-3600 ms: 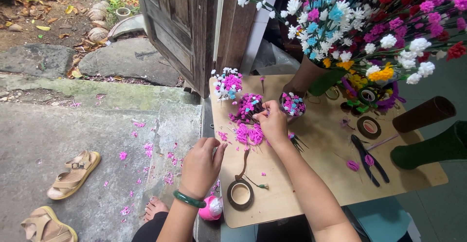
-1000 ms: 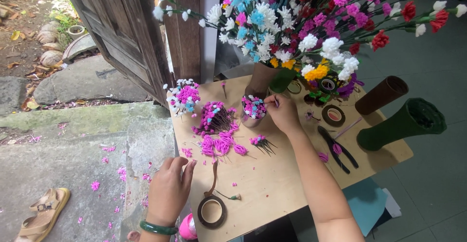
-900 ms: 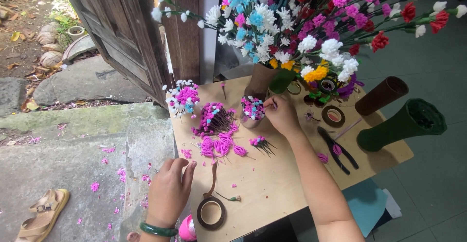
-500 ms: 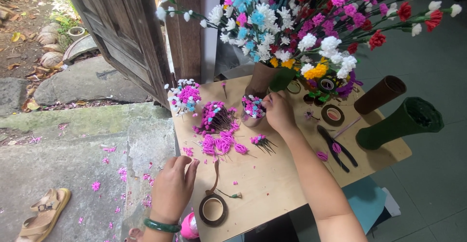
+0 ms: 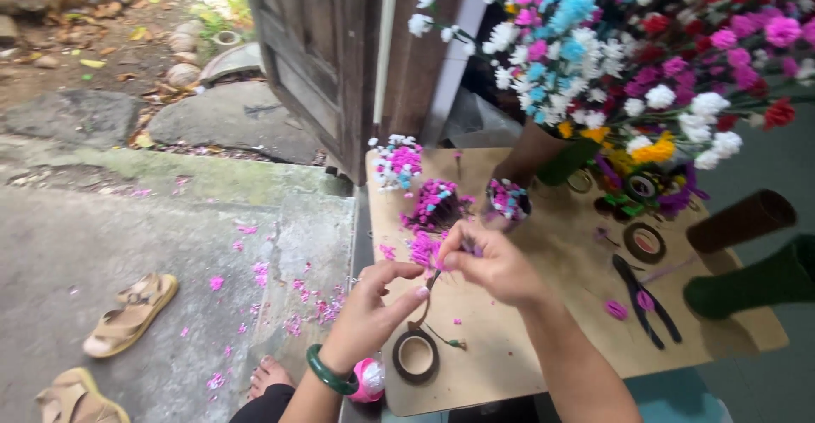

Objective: Attaching small flower heads to stems to complete a floral arrangement.

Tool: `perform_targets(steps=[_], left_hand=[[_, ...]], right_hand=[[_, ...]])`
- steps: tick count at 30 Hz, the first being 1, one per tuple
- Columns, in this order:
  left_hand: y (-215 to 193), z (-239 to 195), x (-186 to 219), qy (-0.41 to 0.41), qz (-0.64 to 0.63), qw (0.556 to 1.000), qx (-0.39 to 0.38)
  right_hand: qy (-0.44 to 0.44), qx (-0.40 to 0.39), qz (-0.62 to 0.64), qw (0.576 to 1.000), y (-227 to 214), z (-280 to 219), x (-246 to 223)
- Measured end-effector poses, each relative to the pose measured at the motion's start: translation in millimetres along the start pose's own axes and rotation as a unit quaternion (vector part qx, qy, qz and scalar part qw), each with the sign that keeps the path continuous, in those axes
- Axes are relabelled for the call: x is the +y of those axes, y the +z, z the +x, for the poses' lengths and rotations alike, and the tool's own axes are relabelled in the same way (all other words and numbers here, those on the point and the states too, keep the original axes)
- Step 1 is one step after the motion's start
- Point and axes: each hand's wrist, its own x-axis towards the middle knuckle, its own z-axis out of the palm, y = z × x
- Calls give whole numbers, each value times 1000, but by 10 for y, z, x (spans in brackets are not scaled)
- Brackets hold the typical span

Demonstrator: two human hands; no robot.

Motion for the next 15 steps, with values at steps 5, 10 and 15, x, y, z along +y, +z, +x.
perform_targets(steps=[5,10,15], left_hand=[[-91,-19,-241,17,-10,1000,1],[-175,-60,-304,-18,-47,998,43],[-212,-43,-486,-21,-249,953,169]], right_hand=[[-20,-31,-34,999,361,157,148],[12,25,108,994,648,245,455],[40,-12,127,991,905,229,734]])
